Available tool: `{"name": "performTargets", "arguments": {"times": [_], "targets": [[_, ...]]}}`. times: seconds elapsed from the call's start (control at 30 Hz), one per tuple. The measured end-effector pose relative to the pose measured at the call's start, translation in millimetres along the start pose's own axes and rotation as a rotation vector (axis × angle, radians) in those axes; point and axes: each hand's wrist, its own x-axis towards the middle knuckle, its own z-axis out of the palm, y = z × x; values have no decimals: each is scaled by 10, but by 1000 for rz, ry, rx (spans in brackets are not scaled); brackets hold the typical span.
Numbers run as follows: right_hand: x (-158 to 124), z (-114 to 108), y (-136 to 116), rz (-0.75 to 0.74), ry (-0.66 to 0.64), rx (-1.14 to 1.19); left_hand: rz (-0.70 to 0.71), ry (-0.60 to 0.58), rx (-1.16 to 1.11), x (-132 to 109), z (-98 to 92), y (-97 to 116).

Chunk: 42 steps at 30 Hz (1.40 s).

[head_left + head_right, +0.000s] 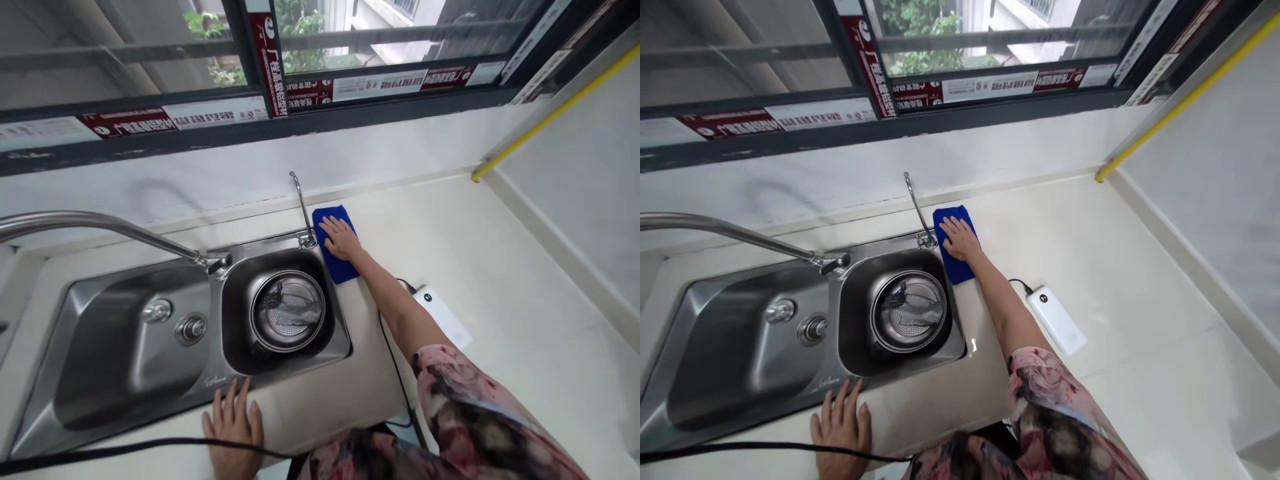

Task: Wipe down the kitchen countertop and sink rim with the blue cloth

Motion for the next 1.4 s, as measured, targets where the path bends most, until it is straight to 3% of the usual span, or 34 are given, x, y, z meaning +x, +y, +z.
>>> {"name": "performTargets", "arguments": {"times": [0.17, 0.37, 0.47, 0.77, 0.97, 1.07, 1.17, 1.3, 1.4], "targets": [[431, 38, 161, -28, 47, 78, -19, -45, 20, -37, -22, -57], [479, -55, 423, -72, 58, 102, -21, -72, 34, -78, 25, -219], [367, -202, 805, 9, 74, 85, -14, -95, 45, -73, 38, -280], [-261, -669, 2366, 288, 177, -50, 10, -153, 135, -40, -7, -328], [-762, -872, 2989, 502, 246, -194, -43, -146, 80, -85, -37, -256], [-838, -860, 3068, 544, 228, -233, -59, -127, 73, -92, -44, -202], [-842, -828, 2976, 556, 220, -256, -37, -101, 67, -81, -42, -158], [-754, -777, 2679, 510, 193, -294, -21, -82, 40, -60, -49, -92], [-562, -705, 2365, 381, 136, -284, -24, -79, 31, -55, -55, -55]]}}
